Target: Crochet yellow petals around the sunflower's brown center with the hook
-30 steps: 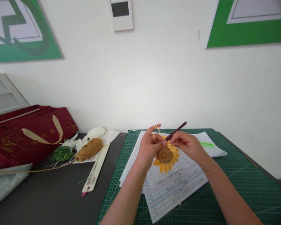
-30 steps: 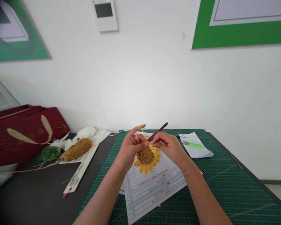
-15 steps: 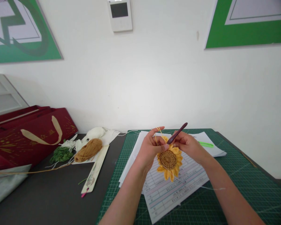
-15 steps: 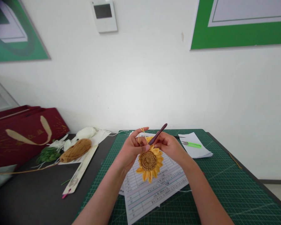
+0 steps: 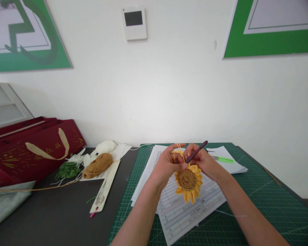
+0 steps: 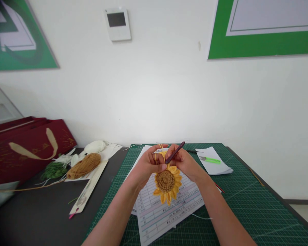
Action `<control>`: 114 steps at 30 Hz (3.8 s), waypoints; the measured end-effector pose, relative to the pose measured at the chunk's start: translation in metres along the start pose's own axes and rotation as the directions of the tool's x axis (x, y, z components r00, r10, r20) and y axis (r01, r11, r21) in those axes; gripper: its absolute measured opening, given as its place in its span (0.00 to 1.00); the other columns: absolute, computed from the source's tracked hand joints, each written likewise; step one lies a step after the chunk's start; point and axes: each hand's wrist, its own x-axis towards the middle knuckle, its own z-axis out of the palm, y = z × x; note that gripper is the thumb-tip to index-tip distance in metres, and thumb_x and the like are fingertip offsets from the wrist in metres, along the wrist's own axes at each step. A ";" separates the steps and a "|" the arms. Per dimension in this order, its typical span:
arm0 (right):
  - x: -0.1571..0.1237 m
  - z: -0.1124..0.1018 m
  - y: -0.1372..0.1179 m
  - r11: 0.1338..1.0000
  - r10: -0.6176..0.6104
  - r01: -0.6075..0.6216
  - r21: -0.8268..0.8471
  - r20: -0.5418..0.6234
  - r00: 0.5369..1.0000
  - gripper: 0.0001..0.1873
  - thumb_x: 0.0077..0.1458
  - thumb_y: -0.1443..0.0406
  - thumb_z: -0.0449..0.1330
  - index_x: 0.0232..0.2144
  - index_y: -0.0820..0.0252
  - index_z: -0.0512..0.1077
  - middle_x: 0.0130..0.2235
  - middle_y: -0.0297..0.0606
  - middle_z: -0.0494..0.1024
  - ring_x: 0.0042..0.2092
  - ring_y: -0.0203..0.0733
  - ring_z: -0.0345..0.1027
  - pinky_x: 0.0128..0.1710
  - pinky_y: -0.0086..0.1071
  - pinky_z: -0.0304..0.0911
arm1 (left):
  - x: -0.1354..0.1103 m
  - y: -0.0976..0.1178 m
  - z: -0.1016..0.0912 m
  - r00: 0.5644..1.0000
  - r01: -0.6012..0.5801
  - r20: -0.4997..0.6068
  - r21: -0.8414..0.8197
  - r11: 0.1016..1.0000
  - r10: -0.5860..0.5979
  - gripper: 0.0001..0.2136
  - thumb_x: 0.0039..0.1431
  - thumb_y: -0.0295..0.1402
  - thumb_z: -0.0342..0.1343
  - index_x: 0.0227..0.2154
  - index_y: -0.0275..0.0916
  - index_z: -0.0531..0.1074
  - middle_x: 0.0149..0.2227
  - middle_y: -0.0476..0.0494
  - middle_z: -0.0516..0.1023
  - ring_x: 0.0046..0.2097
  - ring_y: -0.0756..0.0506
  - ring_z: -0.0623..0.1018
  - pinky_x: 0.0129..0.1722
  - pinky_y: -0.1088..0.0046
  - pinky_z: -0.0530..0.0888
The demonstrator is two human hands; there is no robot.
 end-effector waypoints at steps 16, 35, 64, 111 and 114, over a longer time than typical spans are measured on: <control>-0.002 0.005 0.004 0.995 0.035 -0.046 -0.091 -0.122 0.992 0.17 0.55 0.51 0.68 0.32 0.58 0.73 0.29 0.31 0.75 0.31 0.36 0.67 0.33 0.31 0.61 | 0.005 -0.004 -0.009 0.956 -0.182 -0.231 0.017 0.983 0.181 0.32 0.42 0.22 0.67 0.54 0.31 0.69 0.21 0.57 0.74 0.24 0.52 0.67 0.28 0.74 0.62; -0.004 -0.009 -0.005 0.961 -0.150 0.131 -0.243 -0.060 0.987 0.05 0.56 0.60 0.67 0.32 0.55 0.79 0.32 0.35 0.80 0.35 0.40 0.73 0.37 0.33 0.68 | 0.005 0.003 -0.022 0.985 -0.115 -0.141 -0.106 0.988 0.100 0.32 0.38 0.24 0.74 0.50 0.34 0.72 0.22 0.56 0.75 0.24 0.53 0.68 0.29 0.74 0.62; -0.003 0.006 -0.003 0.917 -0.241 0.195 -0.347 -0.095 0.966 0.08 0.50 0.72 0.61 0.26 0.54 0.75 0.31 0.35 0.81 0.36 0.43 0.75 0.38 0.36 0.68 | 0.002 0.008 -0.022 1.000 -0.001 -0.024 -0.070 0.998 -0.001 0.31 0.37 0.26 0.76 0.49 0.35 0.76 0.21 0.54 0.73 0.25 0.53 0.68 0.29 0.74 0.60; 0.001 0.020 0.013 0.993 -0.007 -0.026 -0.113 -0.279 0.960 0.22 0.50 0.46 0.69 0.28 0.56 0.71 0.26 0.32 0.72 0.29 0.38 0.65 0.29 0.32 0.62 | 0.008 -0.005 -0.013 0.973 -0.150 -0.172 0.027 0.988 0.153 0.31 0.39 0.26 0.74 0.49 0.35 0.72 0.22 0.56 0.73 0.25 0.51 0.68 0.28 0.73 0.62; 0.000 0.022 0.012 0.995 0.008 -0.034 -0.094 -0.268 0.963 0.21 0.51 0.46 0.68 0.33 0.55 0.73 0.32 0.35 0.77 0.33 0.41 0.70 0.33 0.33 0.66 | 0.008 -0.005 -0.012 0.975 -0.142 -0.166 0.035 0.989 0.146 0.31 0.38 0.27 0.75 0.49 0.35 0.72 0.22 0.56 0.73 0.25 0.52 0.68 0.27 0.74 0.62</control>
